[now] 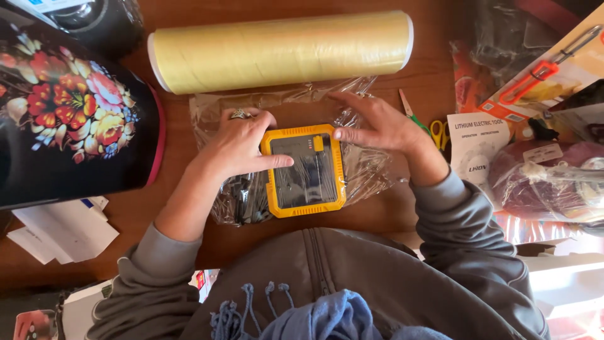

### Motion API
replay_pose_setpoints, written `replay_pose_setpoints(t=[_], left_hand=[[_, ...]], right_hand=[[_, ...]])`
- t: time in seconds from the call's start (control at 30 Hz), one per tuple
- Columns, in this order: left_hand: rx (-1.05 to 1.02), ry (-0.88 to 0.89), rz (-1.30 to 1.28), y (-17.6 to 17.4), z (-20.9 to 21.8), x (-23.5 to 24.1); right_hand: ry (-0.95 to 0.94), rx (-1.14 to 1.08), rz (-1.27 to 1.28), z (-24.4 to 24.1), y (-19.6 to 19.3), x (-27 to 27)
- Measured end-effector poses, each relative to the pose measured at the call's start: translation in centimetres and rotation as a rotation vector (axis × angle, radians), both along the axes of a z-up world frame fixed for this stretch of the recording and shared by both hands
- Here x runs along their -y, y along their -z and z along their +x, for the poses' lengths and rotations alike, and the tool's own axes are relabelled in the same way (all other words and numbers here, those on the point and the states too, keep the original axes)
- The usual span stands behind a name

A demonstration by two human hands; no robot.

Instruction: The recorder is wrapping a yellow LED work light with clear plastic wrap and using a small utility cutter to trim the excess.

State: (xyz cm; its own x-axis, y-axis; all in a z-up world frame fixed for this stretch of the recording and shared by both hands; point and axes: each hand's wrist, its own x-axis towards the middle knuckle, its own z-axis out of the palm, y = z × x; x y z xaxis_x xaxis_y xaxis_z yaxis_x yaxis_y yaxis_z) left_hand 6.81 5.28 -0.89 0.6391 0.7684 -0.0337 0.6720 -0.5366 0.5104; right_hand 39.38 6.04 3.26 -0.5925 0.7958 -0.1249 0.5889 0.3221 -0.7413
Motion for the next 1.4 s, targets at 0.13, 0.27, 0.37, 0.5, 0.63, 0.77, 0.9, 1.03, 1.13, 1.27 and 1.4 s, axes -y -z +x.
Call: replay_pose_setpoints(t=[0.13, 0.27, 0.37, 0.5, 0.63, 0.77, 0.9, 1.03, 1.13, 1.27, 1.4], left_hand=[[0.058, 0.003, -0.029, -1.3, 0.2, -0.1], [0.053, -0.021, -0.094, -1.8, 0.4, 0.1], [0.126, -0.017, -0.028, -1.3, 0.1, 0.6], [0.172, -0.028, 0.017, -1.2, 0.1, 1.1], [0.18, -0.034, 0.04, -1.2, 0.2, 1.1], [0.11, -0.047, -0.054, -0.9, 0.6, -0.1], [0.064, 0.013, -0.073, 2.3, 0.9, -1.5], [-0.008, 0.03, -0.122, 2.6, 1.1, -1.3], [0.0, 0.045, -0.091, 1.0, 1.3, -0.3], [0.034, 0.011, 0.045, -4.0, 1.6, 2.5], [0.061, -0.043, 0.246, -6.9, 1.2, 4.7]], right_hand=[[-0.03, 0.028, -0.014, -0.3, 0.0, -0.6], [-0.234, 0.158, 0.228, -1.7, 0.2, -0.5], [-0.314, 0.209, 0.256, -2.9, -0.1, 0.1], [-0.207, 0.376, 0.107, -3.3, -1.5, 1.8], [-0.133, 0.406, 0.341, -3.0, -2.8, 5.6], [-0.247, 0.279, 0.538, -5.1, -3.0, 9.8], [-0.26, 0.463, 0.68, -6.2, 1.3, 12.5], [-0.181, 0.485, 0.822, -6.4, 3.3, 13.8], [-0.153, 0.477, 0.776, -6.2, 4.5, 15.1], [-0.138, 0.544, 0.876, -6.0, 6.4, 16.3], [-0.04, 0.571, 1.029, -5.7, 9.1, 15.3]])
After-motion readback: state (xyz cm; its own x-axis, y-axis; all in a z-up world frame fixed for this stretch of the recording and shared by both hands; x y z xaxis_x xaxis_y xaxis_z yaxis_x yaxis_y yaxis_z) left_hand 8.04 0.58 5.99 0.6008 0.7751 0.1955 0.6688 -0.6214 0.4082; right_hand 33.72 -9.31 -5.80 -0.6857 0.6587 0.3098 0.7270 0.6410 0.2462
